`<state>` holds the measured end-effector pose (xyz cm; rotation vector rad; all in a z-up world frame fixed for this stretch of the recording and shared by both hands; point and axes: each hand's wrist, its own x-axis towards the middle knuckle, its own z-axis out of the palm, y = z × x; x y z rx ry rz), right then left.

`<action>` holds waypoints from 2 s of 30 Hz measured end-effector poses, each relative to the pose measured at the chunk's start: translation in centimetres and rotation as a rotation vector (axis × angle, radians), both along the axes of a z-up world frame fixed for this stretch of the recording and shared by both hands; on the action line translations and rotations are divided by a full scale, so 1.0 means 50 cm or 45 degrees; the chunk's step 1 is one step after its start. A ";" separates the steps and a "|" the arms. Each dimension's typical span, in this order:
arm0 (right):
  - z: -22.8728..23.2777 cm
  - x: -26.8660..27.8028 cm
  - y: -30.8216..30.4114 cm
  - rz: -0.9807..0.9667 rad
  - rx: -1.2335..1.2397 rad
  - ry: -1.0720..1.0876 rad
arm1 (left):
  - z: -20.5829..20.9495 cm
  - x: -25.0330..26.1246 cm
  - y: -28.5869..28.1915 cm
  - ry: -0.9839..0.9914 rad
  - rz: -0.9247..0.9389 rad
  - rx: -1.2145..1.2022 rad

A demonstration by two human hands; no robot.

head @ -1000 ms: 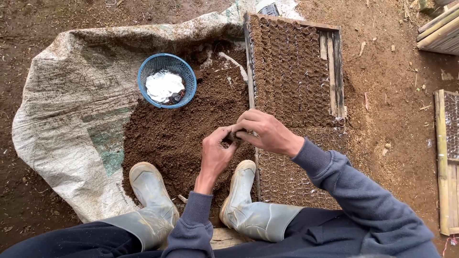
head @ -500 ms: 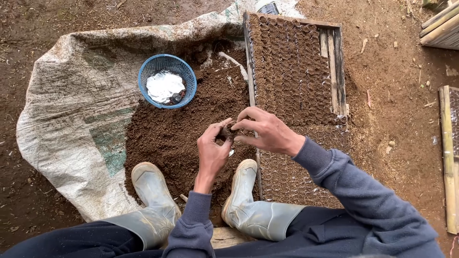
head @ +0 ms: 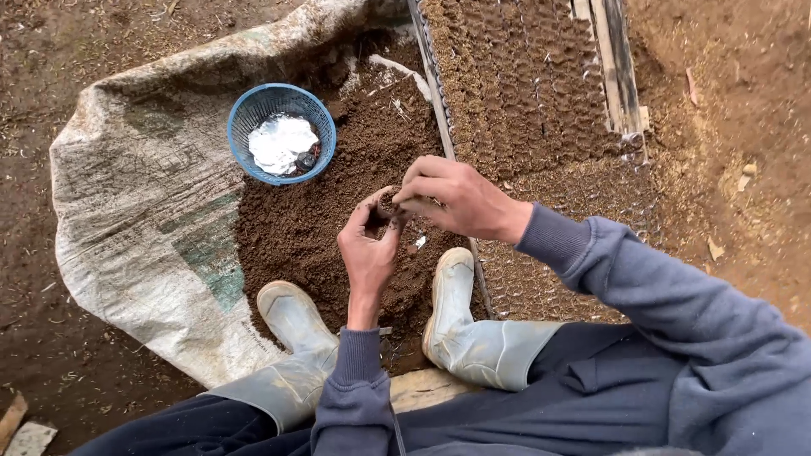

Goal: The person scoops soil from a sack and packs it into a small metal ring mold. They then press the filled mold into a wooden seed tray to create a soil plug and repeat the process to fill the tray.

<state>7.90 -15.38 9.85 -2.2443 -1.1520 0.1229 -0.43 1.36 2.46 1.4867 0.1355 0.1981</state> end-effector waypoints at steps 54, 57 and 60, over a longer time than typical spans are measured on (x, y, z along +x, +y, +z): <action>-0.037 -0.008 -0.016 -0.232 0.172 0.386 | 0.032 0.012 0.008 -0.116 0.045 -0.042; 0.012 -0.012 -0.013 -0.366 0.045 0.796 | -0.046 0.015 -0.002 -0.127 0.070 -0.002; 0.033 -0.004 -0.015 -0.332 0.035 0.922 | -0.025 0.016 -0.010 -0.080 0.026 0.131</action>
